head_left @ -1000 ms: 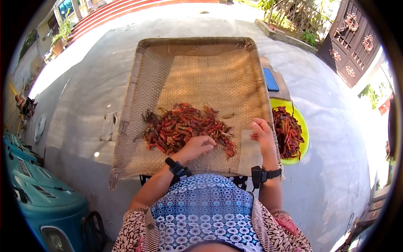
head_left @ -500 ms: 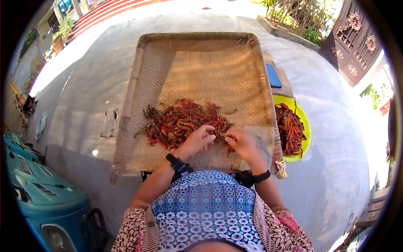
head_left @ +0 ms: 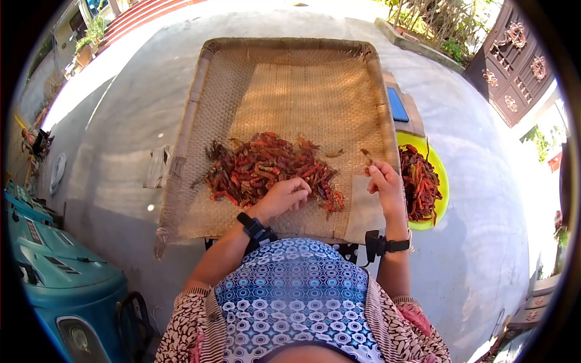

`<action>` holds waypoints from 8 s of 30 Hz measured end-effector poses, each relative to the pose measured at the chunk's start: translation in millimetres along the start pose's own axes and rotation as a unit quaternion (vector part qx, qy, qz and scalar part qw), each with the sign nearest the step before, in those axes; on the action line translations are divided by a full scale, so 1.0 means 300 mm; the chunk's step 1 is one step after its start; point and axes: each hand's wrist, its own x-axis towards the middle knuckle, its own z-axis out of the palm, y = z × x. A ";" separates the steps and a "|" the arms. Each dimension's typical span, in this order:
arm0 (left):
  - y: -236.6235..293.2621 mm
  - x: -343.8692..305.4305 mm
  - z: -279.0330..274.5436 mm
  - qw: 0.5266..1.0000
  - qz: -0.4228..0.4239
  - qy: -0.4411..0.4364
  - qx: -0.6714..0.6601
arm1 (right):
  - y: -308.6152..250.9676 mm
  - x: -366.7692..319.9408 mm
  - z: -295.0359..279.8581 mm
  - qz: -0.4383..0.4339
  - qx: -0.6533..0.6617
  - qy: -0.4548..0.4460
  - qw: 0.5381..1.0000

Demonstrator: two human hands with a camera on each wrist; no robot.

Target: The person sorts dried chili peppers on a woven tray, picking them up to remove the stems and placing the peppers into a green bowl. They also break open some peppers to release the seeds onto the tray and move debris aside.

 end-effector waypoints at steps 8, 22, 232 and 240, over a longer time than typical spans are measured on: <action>0.037 -0.010 0.031 0.995 0.037 -0.007 0.096 | 0.091 -0.090 0.057 -0.068 -0.338 -0.091 0.934; 0.138 -0.053 0.087 0.978 0.128 0.102 0.127 | 0.105 -0.103 0.218 -0.097 -0.225 -0.093 0.965; 0.187 -0.111 -0.150 0.954 0.130 0.169 0.209 | -0.053 -0.041 0.403 0.083 0.008 -0.160 0.984; 0.193 -0.112 -0.154 0.949 0.148 0.184 0.208 | -0.011 -0.032 0.361 0.129 0.055 -0.226 0.964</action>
